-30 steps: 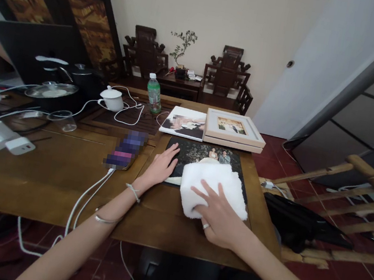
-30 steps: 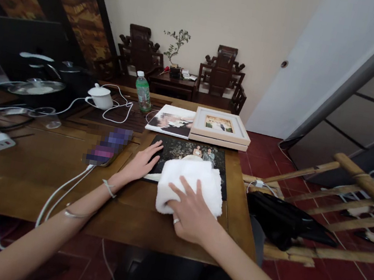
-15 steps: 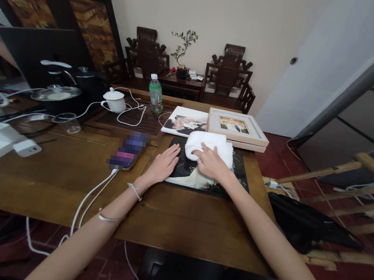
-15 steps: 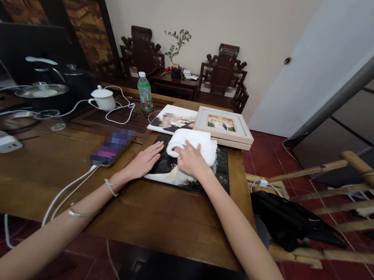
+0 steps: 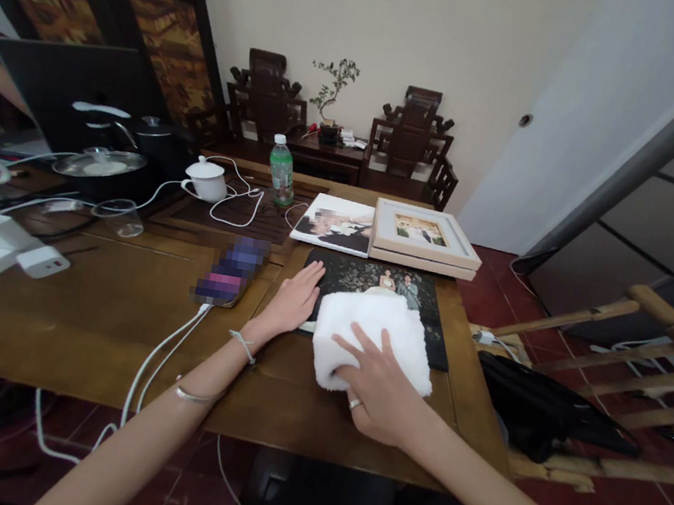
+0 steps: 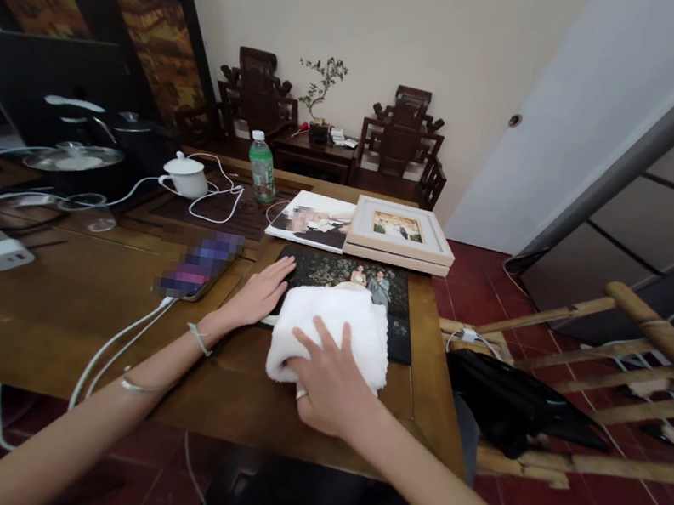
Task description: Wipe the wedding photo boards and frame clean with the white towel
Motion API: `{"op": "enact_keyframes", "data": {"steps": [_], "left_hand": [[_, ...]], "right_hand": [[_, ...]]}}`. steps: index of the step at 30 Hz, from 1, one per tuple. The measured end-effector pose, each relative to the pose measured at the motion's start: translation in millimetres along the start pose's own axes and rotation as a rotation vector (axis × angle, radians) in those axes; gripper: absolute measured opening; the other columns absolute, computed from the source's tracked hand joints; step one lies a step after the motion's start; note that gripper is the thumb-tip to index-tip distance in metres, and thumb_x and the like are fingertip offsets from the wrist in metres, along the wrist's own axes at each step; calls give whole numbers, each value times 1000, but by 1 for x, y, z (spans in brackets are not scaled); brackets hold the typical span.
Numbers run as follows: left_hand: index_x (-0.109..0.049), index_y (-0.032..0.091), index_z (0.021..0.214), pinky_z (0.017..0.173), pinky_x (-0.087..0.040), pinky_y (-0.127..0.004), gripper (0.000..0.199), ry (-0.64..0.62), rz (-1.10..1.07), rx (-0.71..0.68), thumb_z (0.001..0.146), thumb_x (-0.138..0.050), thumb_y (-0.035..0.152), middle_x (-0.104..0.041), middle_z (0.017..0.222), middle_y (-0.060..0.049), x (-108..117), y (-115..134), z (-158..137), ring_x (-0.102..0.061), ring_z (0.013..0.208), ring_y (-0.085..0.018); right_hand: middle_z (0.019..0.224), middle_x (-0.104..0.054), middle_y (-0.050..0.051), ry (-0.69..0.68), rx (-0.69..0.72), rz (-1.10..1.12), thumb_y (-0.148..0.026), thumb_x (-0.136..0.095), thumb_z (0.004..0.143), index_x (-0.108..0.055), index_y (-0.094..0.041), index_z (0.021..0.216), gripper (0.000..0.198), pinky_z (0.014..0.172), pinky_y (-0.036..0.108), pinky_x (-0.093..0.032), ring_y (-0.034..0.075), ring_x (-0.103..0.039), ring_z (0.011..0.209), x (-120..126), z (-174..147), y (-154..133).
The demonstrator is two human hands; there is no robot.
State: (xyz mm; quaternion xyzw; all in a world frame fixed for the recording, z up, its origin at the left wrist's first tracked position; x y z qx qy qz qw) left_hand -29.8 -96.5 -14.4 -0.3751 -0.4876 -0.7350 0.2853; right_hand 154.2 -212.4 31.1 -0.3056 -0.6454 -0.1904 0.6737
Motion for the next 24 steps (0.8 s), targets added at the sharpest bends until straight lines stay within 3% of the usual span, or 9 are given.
{"op": "enact_keyframes", "data": {"steps": [3,9,14,18,24], "left_hand": [[-39,16,140,110,-29,-53,47,12,-6,-12,95,-29,25,-33,151,-12,-1,-1,0,-27,141,-24],[-40,19,140,110,-26,-55,46,8,-71,31,96,-30,30,-34,151,-10,-2,-4,0,-27,141,-24],[-42,14,139,116,-24,-38,52,188,-312,9,99,-21,39,-40,148,-10,10,3,1,-34,138,-16],[-42,13,139,117,-22,-34,56,315,-388,-23,99,-16,42,-40,148,-8,19,6,-1,-30,139,-15],[-40,14,141,117,-22,-34,58,301,-337,-2,99,-12,43,-39,148,-6,17,1,0,-29,140,-16]], "right_hand": [[148,-39,8,21,-15,10,-8,-43,72,-61,-19,113,46,103,72,-19,36,-18,140,6,15,14],[142,-45,16,90,-113,-45,-10,-40,79,-56,-16,124,48,99,71,-26,36,-26,137,18,77,60],[145,-42,12,115,-122,-109,-12,-39,82,-55,-16,125,47,96,75,-25,39,-24,136,18,106,66],[148,-39,9,88,38,-113,-12,-42,79,-60,-18,120,45,100,74,-20,37,-18,139,10,94,41],[146,-42,5,-16,211,-9,-11,-44,76,-65,-20,109,40,106,70,-14,34,-15,141,6,44,5]]}}
Point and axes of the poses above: each hand's wrist, its own z-axis towards the middle knuckle, its own x-axis out of the back of the hand, y = z × x, the point moved 3 cm from there along z, towards the middle knuckle
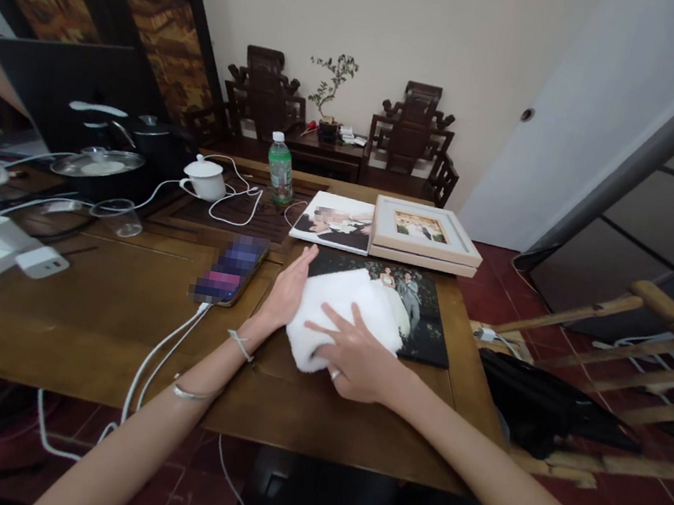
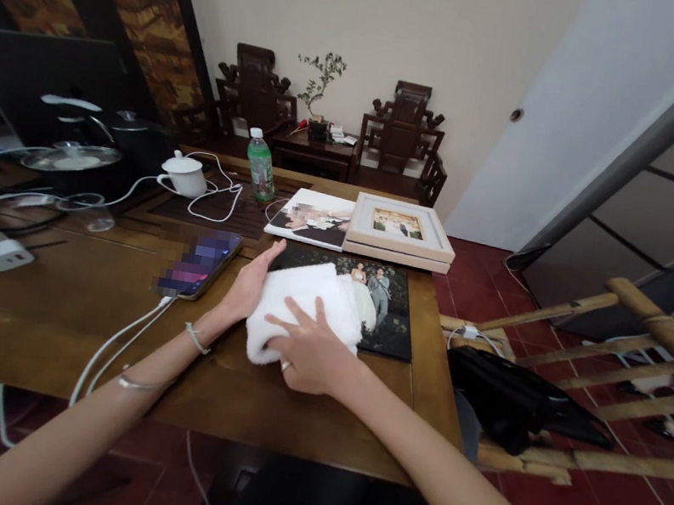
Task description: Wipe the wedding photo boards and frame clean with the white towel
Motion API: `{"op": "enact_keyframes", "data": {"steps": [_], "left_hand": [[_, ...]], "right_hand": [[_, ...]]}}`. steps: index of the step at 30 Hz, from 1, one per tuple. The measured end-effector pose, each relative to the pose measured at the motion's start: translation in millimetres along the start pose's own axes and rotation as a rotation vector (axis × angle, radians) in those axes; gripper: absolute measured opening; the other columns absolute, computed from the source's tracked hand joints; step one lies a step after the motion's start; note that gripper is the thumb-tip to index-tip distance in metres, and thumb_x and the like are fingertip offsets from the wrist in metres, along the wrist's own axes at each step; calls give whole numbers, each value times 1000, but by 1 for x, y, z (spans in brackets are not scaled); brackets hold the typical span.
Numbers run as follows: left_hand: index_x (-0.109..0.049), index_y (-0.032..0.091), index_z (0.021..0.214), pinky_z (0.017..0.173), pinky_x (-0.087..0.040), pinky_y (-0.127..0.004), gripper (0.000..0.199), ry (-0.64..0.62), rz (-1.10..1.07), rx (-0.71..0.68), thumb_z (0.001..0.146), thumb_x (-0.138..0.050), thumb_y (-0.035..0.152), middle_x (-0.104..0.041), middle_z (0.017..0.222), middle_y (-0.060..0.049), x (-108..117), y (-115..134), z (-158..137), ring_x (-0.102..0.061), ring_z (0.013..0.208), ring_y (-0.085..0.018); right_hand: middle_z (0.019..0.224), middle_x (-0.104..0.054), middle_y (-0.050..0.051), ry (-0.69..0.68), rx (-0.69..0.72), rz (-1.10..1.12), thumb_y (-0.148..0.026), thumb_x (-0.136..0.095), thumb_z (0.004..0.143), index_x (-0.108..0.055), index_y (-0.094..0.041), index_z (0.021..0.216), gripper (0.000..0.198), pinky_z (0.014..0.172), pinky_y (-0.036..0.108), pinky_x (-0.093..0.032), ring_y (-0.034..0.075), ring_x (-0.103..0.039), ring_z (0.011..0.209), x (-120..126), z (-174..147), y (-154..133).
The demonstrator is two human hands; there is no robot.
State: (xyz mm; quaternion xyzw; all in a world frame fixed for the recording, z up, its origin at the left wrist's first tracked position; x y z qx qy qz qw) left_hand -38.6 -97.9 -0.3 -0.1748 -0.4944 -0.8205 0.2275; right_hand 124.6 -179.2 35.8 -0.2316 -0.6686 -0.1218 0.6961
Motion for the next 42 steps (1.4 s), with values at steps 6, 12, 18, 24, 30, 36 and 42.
{"op": "enact_keyframes", "data": {"steps": [6,12,18,24,30,36,42], "left_hand": [[-32,12,144,116,-22,-40,57,-187,127,50,97,-25,43,-32,151,-12,-11,-2,-3,-25,142,-20],[-44,14,137,113,-26,-47,48,-277,305,27,97,-31,36,-37,149,-11,-15,-3,-5,-29,140,-21],[-44,13,136,110,-32,-47,45,-265,342,-53,95,-33,27,-40,147,-13,-16,-9,-3,-32,138,-23],[-52,15,128,105,-38,-47,39,-268,345,-71,92,-39,24,-51,137,-13,-15,-9,-2,-45,129,-26],[-46,15,134,109,-34,-47,43,-254,324,-62,93,-37,25,-42,146,-12,-15,-10,-4,-35,137,-24],[-45,16,135,110,-32,-47,44,-256,326,-57,94,-35,27,-39,148,-11,-17,-13,-4,-31,139,-22],[-46,14,135,110,-33,-47,45,-248,328,-62,93,-35,28,-40,147,-12,-17,-13,-4,-32,139,-22]], "right_hand": [[139,-50,13,-5,-105,71,-6,-44,74,-62,-17,111,43,109,62,-20,29,-23,140,9,-34,7],[131,-54,21,84,-341,-15,-9,-39,80,-61,-13,114,40,102,59,-29,33,-38,132,18,-14,62],[117,-66,8,218,-409,138,-8,-34,82,-63,-18,115,45,91,34,-42,25,-61,104,38,51,90],[123,-64,5,241,-287,169,-9,-36,83,-65,-16,114,43,95,32,-39,23,-59,106,43,96,90],[126,-62,5,255,-369,177,-9,-35,81,-65,-15,113,45,97,31,-38,24,-58,110,43,55,103],[116,-67,9,222,-492,89,-8,-34,79,-65,-15,109,43,92,37,-43,26,-61,103,44,-24,130],[137,-51,17,210,-411,-51,-7,-37,76,-62,-15,101,36,104,58,-31,31,-45,127,17,-91,108]]}}
Point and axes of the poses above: each hand's wrist, its own z-axis towards the middle knuckle, its own x-axis out of the back of the hand, y = z × x, the point moved 3 cm from there along z, towards the middle knuckle
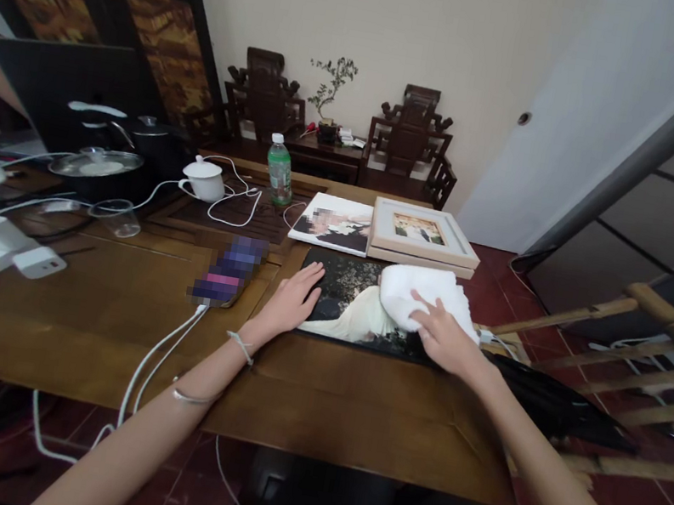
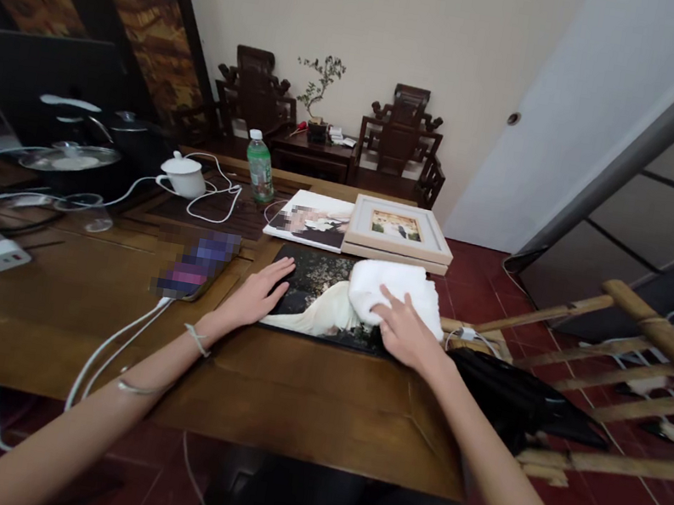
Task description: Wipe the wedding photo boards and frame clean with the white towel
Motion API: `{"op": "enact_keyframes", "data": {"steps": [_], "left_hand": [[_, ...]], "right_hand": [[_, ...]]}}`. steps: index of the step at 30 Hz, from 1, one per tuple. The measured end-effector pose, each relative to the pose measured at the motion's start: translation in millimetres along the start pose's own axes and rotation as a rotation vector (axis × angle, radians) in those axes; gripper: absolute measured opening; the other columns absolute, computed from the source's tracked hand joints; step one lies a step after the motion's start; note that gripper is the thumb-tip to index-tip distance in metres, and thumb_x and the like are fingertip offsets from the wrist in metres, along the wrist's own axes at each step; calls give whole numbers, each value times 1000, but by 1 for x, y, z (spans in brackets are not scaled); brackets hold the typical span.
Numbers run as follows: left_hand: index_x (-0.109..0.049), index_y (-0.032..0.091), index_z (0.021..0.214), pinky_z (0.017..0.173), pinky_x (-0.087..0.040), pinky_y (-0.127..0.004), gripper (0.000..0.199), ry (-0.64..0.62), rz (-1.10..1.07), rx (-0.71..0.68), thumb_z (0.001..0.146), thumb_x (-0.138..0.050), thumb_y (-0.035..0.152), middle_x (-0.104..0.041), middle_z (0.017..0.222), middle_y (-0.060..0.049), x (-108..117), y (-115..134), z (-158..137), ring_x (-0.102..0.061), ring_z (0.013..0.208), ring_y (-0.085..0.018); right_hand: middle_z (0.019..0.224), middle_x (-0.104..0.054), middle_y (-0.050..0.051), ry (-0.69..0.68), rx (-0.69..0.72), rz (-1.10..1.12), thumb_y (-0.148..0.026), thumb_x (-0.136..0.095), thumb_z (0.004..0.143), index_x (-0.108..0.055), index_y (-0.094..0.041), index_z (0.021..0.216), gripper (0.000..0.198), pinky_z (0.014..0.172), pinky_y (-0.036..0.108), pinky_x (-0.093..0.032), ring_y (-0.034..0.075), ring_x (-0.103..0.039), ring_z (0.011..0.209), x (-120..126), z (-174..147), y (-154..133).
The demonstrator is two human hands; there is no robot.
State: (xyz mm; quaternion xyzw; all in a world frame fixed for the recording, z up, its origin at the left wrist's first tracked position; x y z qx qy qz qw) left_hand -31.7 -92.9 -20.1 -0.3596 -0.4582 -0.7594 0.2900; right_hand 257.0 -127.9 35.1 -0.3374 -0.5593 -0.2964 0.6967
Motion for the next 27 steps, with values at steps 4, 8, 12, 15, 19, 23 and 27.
{"op": "enact_keyframes", "data": {"steps": [4,8,12,15,19,23,27], "left_hand": [[-45,13,135,109,-34,-49,45,-4,31,10,93,-34,27,-39,148,-13,1,3,0,-32,139,-23],[-44,13,136,109,-33,-49,45,-12,50,25,93,-34,26,-38,148,-12,1,5,-1,-31,139,-23],[-45,16,135,109,-33,-49,45,-10,46,22,93,-35,26,-39,148,-11,1,4,0,-31,139,-23],[-45,16,135,109,-33,-50,44,-6,38,18,93,-35,26,-39,148,-11,1,4,0,-32,139,-23],[-46,17,135,109,-33,-50,44,-2,22,15,93,-35,26,-40,147,-11,3,5,0,-32,139,-23],[-46,17,135,109,-33,-51,44,-8,10,23,93,-36,26,-40,147,-12,3,4,-1,-32,139,-23],[-45,15,135,109,-33,-51,44,-17,8,22,93,-36,27,-38,148,-12,2,3,0,-31,139,-24]], "right_hand": [[144,-43,14,-49,133,-1,-1,-40,68,-61,-17,90,34,109,64,-20,30,-21,141,-8,-51,-39],[144,-44,10,-75,221,21,0,-42,60,-61,-18,86,38,109,67,-16,30,-16,142,-7,-73,-64],[141,-47,13,-36,191,19,-2,-42,64,-63,-18,88,35,109,64,-22,30,-28,138,-6,-57,-53],[141,-46,17,1,131,8,-5,-43,70,-64,-17,91,32,109,60,-24,31,-38,133,-6,-29,-32],[138,-49,18,9,42,-6,-7,-40,75,-63,-15,102,36,108,59,-27,30,-43,130,-7,13,-4],[137,-50,19,19,-9,-33,-7,-37,78,-61,-13,109,40,104,58,-30,31,-42,131,-8,43,15],[138,-47,22,22,-19,-49,-7,-37,78,-60,-11,109,39,105,58,-29,31,-37,134,-12,43,15]]}}
Point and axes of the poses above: each hand's wrist, its own z-axis towards the middle knuckle, its own x-axis out of the back of the hand, y = z × x, the point moved 3 cm from there along z, towards the middle knuckle
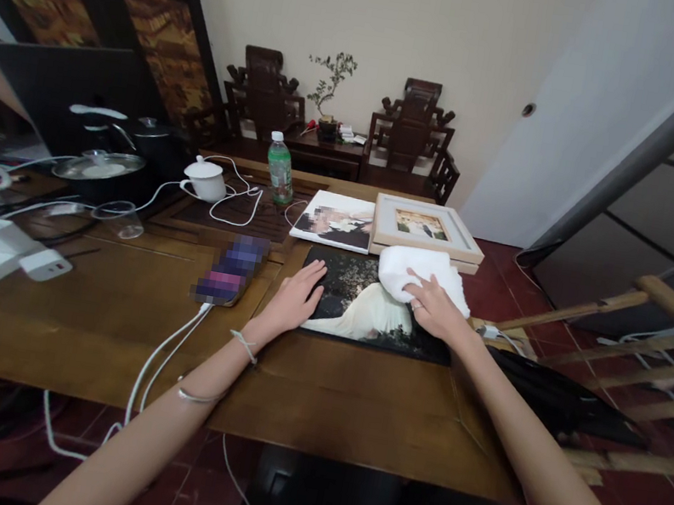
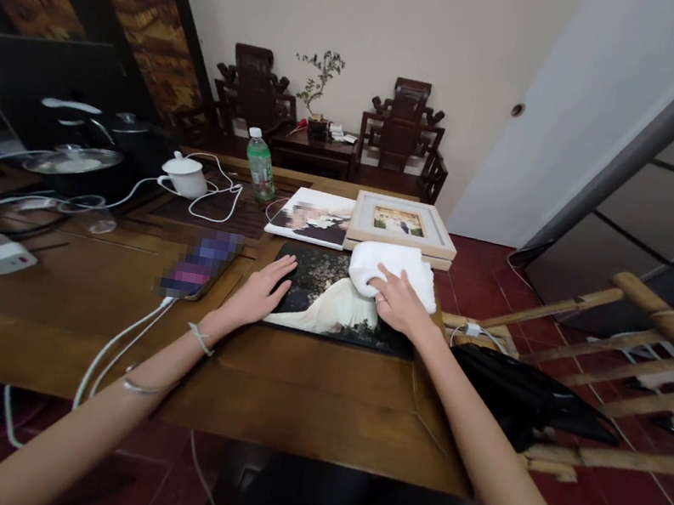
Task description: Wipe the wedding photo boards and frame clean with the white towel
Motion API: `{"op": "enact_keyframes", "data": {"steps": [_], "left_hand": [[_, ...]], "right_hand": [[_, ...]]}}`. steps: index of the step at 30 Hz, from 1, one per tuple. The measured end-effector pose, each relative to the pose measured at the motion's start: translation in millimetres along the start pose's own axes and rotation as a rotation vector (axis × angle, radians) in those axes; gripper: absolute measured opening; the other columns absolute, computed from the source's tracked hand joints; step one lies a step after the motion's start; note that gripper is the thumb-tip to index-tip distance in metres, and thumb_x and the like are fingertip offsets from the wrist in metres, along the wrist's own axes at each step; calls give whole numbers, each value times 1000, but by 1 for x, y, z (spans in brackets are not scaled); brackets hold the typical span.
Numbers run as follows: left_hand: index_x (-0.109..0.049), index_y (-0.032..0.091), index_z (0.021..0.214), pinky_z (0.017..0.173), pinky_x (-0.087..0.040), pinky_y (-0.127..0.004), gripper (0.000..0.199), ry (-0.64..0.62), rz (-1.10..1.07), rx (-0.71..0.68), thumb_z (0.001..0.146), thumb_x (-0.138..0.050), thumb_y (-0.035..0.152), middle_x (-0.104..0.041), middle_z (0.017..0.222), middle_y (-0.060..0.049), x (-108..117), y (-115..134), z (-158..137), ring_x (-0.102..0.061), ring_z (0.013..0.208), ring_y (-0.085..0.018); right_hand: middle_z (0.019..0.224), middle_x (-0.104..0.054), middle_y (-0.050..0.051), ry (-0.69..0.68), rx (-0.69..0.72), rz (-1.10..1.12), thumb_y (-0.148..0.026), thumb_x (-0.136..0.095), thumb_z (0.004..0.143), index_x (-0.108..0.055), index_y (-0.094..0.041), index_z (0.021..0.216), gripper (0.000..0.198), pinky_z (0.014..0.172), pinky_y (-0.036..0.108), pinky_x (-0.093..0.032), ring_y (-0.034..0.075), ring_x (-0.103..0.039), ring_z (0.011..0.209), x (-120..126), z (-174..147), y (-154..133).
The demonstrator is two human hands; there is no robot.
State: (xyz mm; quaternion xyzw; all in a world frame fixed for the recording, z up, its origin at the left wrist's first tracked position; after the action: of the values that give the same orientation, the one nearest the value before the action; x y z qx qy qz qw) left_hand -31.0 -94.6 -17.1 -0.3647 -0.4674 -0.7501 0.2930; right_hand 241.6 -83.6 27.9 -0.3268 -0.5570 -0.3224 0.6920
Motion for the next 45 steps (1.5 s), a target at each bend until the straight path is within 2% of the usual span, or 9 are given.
{"op": "enact_keyframes", "data": {"steps": [5,9,12,18,25,29,35,41,45], "left_hand": [[-44,13,135,110,-32,-50,45,-4,9,-2,93,-35,26,-38,148,-13,-1,0,-1,-30,140,-24],[-44,15,136,109,-32,-51,44,6,16,-8,94,-35,26,-38,148,-13,-1,2,-2,-29,140,-23],[-44,16,135,110,-32,-50,44,12,22,-12,94,-34,27,-39,148,-12,-2,1,-1,-30,140,-23],[-45,16,135,110,-32,-50,44,18,4,-17,94,-35,28,-39,148,-12,-3,-1,-1,-31,139,-23],[-45,18,135,109,-32,-51,43,19,-13,-2,94,-36,28,-40,147,-11,-1,-2,-2,-31,139,-23],[-45,17,135,109,-32,-51,44,18,-16,-3,94,-36,28,-40,147,-12,0,-1,-1,-31,139,-24],[-45,18,135,110,-32,-51,44,29,-18,-18,94,-35,29,-40,147,-12,-2,-2,-2,-31,139,-23],[-45,16,135,110,-32,-50,44,24,3,-17,94,-35,28,-39,148,-13,-3,-1,-1,-31,139,-23],[-44,15,135,110,-32,-50,44,13,18,-8,94,-34,27,-39,148,-13,-2,0,-1,-30,140,-23]], "right_hand": [[144,-40,22,-15,54,38,-6,-41,74,-62,-13,100,34,109,62,-22,31,-35,135,0,-46,-29],[144,-43,12,-43,165,98,-2,-42,65,-63,-20,89,36,110,66,-17,30,-20,141,6,-95,-63],[144,-44,8,-81,184,127,-1,-43,61,-64,-22,87,39,111,64,-17,28,-21,141,12,-114,-76],[142,-44,16,-66,111,148,-6,-42,69,-64,-19,91,34,110,60,-24,30,-37,134,14,-82,-53],[133,-54,17,-7,45,93,-8,-35,78,-62,-15,104,38,105,58,-28,30,-40,132,6,-6,-7],[134,-53,18,18,17,73,-8,-34,80,-61,-13,108,39,105,58,-27,30,-38,133,1,9,2],[143,-42,22,5,24,65,-8,-41,76,-62,-13,103,36,108,63,-20,31,-33,136,-3,-30,-26],[145,-42,12,-62,138,99,-3,-42,68,-63,-19,92,36,108,69,-14,32,-16,142,3,-96,-76],[144,-43,11,-125,126,133,-2,-43,66,-63,-20,91,37,107,71,-16,33,-18,141,7,-105,-92]]}}
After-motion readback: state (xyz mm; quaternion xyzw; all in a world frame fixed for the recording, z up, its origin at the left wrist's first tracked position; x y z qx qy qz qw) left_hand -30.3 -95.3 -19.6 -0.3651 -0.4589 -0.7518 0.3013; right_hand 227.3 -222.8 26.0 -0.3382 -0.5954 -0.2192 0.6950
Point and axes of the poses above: each hand's wrist, its own z-axis towards the middle knuckle, its own x-axis out of the back of the hand, y = z × x, the point moved 3 cm from there along z, towards the middle knuckle
